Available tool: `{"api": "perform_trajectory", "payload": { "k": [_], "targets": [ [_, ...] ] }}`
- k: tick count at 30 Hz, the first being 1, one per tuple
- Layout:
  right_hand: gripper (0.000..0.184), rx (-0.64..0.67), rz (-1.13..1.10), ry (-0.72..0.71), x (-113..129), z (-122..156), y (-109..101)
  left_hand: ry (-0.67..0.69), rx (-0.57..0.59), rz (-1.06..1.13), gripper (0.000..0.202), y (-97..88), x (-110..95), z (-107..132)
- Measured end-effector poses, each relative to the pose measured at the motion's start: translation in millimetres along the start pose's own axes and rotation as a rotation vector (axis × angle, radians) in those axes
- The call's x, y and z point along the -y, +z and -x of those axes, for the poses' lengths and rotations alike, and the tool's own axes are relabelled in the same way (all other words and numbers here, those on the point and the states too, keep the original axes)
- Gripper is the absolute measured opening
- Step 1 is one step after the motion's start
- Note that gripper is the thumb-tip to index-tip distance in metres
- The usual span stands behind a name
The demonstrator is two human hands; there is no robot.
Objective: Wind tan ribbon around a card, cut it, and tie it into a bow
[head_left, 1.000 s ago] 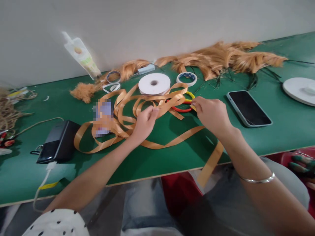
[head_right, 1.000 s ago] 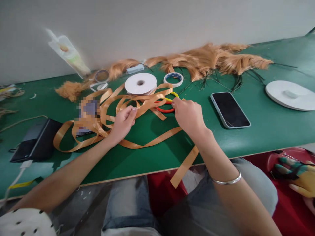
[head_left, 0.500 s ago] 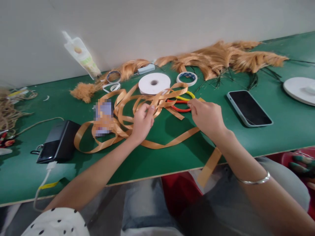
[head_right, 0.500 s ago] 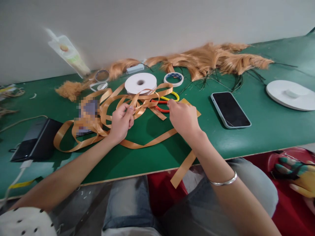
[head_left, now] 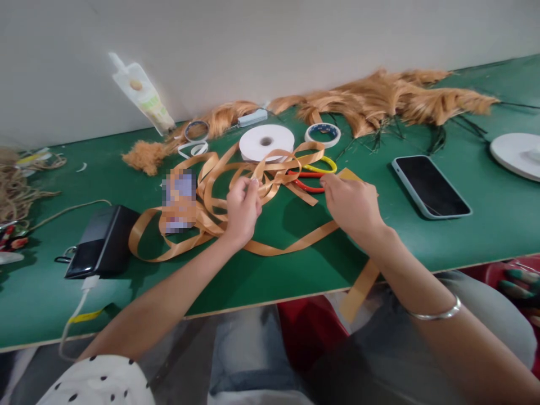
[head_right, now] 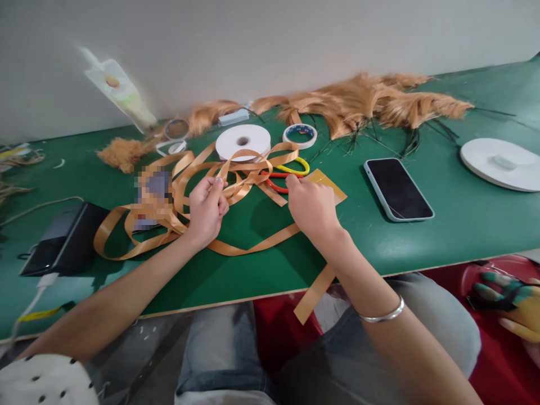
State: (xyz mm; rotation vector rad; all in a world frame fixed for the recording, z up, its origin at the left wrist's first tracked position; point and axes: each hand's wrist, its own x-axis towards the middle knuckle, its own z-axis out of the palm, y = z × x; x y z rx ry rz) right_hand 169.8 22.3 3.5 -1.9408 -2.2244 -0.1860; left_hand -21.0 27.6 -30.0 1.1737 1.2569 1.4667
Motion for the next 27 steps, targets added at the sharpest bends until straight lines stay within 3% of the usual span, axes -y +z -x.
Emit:
{"api": "perform_trajectory", "payload": {
  "k": [7,12,16,20,27],
  "targets": [
    [0.032,0.017,-0.011,0.012,3,1,0,-0.004,-0.007,-0.002,0.025,0.1,-1,0],
    [0.033,-0.028,-0.060,0.034,-1,0,2,0.048,0.097,-0.046,0.016,-1.9,0,-3],
    [0.032,-0.029,-0.069,0.049,-5,-1,1,0.070,0.241,-0.036,0.037,-2.6,-4,0],
    [0.030,-0.038,-0.082,0.086,-8,-1,-1,0.065,0.378,-0.091,0.016,-2.4,-6,3],
    [0.030,-0.068,-0.085,0.106,-10,-2,1,-0.053,0.385,-0.083,0.040,-3.7,1,-1]
  ]
}}
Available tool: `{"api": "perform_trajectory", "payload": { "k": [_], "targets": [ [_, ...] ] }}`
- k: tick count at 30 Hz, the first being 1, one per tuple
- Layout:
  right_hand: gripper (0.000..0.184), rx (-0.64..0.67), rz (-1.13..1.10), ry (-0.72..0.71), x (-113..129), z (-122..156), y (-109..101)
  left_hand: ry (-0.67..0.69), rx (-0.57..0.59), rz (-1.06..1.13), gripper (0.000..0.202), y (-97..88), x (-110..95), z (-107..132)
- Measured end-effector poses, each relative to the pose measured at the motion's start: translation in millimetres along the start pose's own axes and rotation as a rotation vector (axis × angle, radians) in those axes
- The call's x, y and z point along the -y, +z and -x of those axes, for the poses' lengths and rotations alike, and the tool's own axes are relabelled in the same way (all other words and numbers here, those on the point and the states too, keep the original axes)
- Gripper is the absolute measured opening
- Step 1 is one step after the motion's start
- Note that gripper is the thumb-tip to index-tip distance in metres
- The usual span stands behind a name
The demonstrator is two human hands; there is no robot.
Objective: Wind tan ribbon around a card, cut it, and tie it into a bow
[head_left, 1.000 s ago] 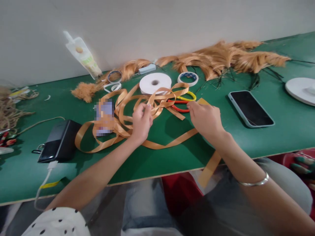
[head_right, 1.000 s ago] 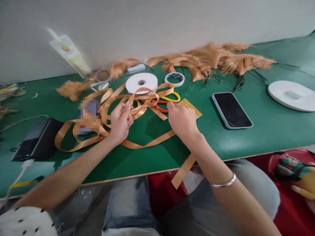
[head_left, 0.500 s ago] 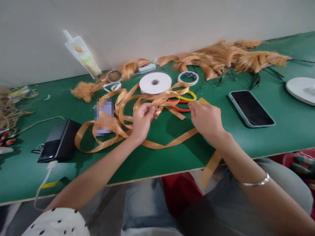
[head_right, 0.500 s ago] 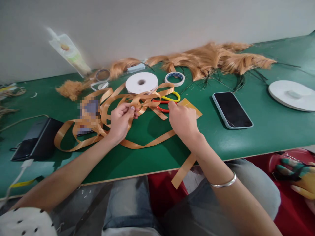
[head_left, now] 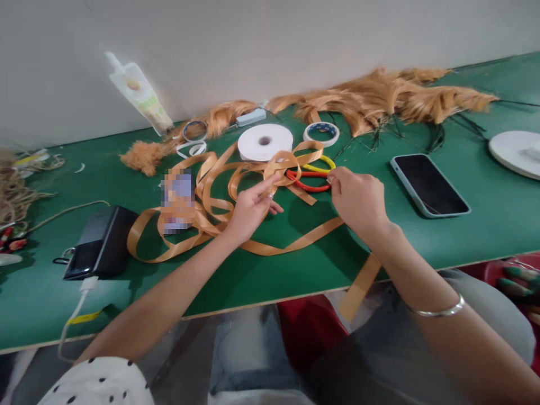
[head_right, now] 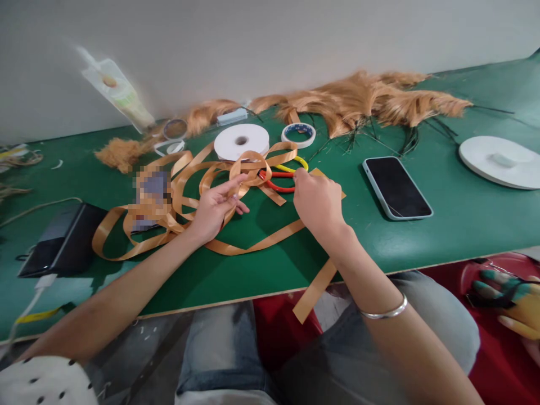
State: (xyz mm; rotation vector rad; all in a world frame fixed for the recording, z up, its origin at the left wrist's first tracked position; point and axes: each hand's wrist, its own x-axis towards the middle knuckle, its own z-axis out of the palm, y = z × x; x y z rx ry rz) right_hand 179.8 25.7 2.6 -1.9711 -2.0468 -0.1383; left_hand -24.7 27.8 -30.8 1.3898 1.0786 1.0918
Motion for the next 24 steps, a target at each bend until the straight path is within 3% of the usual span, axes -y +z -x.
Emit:
{"api": "perform_trajectory", "payload": {
  "k": [24],
  "targets": [
    [0.029,0.188,0.136,0.008,13,3,-7,0.069,-0.145,0.100,0.058,-0.3,6,-4]
  ]
}}
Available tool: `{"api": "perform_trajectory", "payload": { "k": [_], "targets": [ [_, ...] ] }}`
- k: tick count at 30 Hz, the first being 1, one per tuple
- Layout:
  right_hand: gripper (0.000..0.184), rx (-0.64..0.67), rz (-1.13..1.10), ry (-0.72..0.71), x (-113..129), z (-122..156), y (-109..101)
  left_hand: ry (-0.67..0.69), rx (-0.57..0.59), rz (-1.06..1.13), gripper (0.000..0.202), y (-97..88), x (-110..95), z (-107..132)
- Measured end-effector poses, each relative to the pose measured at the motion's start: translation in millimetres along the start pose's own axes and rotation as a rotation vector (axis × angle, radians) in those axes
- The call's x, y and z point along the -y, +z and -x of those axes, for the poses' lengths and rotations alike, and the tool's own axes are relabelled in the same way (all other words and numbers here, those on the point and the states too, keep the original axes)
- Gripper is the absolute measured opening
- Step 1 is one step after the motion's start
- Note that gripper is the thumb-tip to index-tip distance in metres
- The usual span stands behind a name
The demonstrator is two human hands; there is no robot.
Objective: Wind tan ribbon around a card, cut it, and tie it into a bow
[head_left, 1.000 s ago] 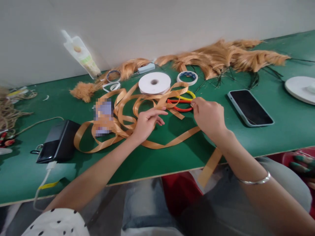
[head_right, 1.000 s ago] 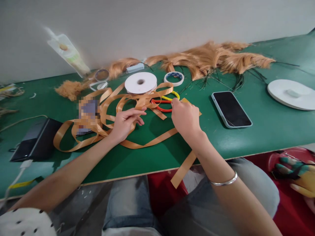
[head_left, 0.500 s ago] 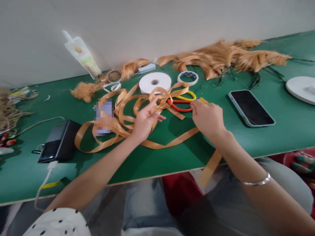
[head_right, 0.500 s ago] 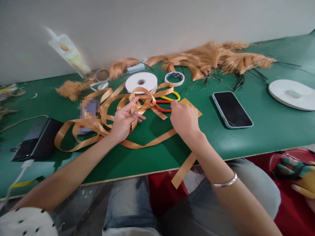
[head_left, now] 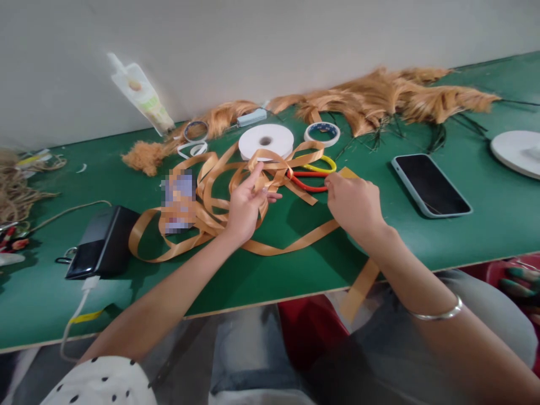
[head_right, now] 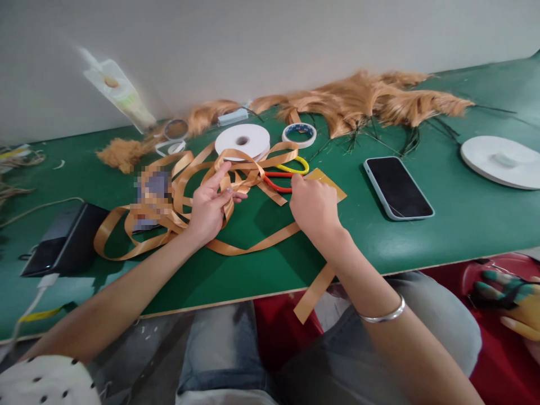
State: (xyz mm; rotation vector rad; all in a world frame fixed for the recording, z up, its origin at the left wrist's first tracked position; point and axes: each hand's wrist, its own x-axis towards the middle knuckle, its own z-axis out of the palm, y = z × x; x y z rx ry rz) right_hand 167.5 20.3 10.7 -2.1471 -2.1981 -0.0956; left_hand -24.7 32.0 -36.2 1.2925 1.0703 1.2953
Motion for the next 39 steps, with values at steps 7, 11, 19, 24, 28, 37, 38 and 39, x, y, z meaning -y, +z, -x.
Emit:
{"api": "perform_trajectory", "payload": {
  "k": [7,11,19,24,28,37,38,39],
  "targets": [
    [0.026,0.001,0.023,0.015,-4,3,-3,0.006,-0.125,0.089,0.058,-4.6,-7,-8],
    [0.024,-0.046,-0.046,0.099,-13,2,-5,0.027,-0.111,0.078,0.062,-9.3,-7,-12],
    [0.021,-0.452,-0.921,0.144,-32,-21,11,0.027,0.037,-0.010,0.073,-7.9,-2,-7],
    [0.020,-0.258,-1.612,0.089,-35,-29,11,0.034,0.139,-0.033,0.072,-7.0,-5,-5],
    [0.017,-0.064,-1.680,0.048,-37,-21,-1,0.002,0.141,-0.013,0.072,-7.9,-6,-6],
    [0.031,0.053,-0.222,-0.177,-18,-4,-1,-0.003,0.095,0.004,0.075,-10.3,-5,-9],
    [0.030,0.013,-0.138,-0.127,-18,-4,0,-0.006,0.090,0.004,0.075,-10.1,-5,-9],
    [0.029,-0.032,-0.100,-0.072,-18,-5,2,-0.008,0.086,0.005,0.075,-9.9,-5,-9]
  ]
}}
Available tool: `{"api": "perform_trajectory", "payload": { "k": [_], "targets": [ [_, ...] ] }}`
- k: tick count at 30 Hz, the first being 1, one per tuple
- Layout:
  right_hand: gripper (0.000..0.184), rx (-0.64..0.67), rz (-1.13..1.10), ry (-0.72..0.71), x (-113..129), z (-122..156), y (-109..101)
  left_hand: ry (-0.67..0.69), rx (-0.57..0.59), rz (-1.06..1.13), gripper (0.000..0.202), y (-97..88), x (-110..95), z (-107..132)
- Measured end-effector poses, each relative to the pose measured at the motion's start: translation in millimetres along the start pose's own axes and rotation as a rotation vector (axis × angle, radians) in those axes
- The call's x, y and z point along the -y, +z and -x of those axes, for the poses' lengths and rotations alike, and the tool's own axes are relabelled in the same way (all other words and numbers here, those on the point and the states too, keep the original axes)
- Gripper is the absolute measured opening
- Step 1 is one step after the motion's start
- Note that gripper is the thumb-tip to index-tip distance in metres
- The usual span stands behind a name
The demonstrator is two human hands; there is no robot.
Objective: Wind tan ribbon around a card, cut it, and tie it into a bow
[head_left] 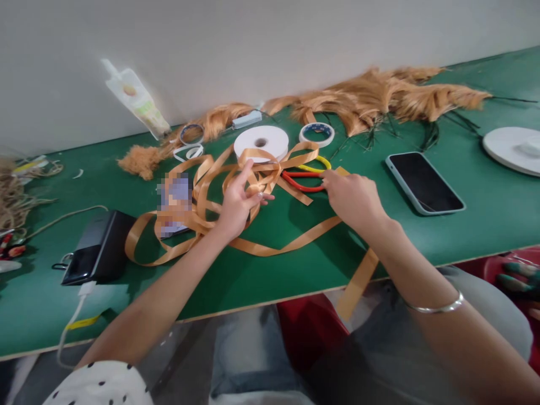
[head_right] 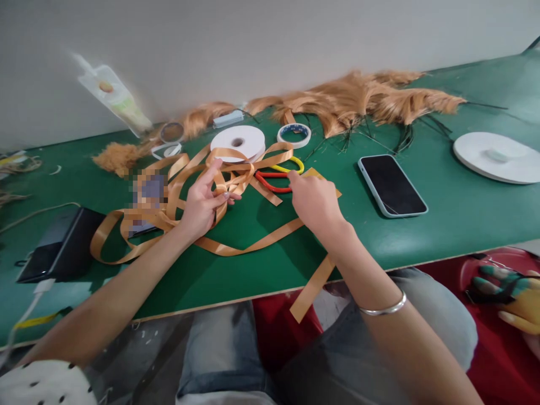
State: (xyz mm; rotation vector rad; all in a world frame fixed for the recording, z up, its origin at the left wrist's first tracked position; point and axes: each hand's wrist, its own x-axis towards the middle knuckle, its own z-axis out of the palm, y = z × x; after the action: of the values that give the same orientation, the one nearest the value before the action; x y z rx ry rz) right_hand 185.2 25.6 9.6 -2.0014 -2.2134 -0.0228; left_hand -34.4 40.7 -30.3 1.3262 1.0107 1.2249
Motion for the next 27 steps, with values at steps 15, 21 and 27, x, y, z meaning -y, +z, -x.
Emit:
{"api": "perform_trajectory", "payload": {
  "k": [15,21,27],
  "targets": [
    [0.020,-0.047,-1.637,0.217,0,-15,3,-0.020,0.031,-0.079,0.080,0.8,0,0],
    [0.003,0.232,-1.318,-0.040,8,-2,-7,0.035,0.007,-0.139,0.074,-1.1,2,-1],
    [0.025,0.159,-0.516,-0.210,19,7,4,0.094,0.074,-0.307,0.040,-0.6,-1,3]
  ]
}}
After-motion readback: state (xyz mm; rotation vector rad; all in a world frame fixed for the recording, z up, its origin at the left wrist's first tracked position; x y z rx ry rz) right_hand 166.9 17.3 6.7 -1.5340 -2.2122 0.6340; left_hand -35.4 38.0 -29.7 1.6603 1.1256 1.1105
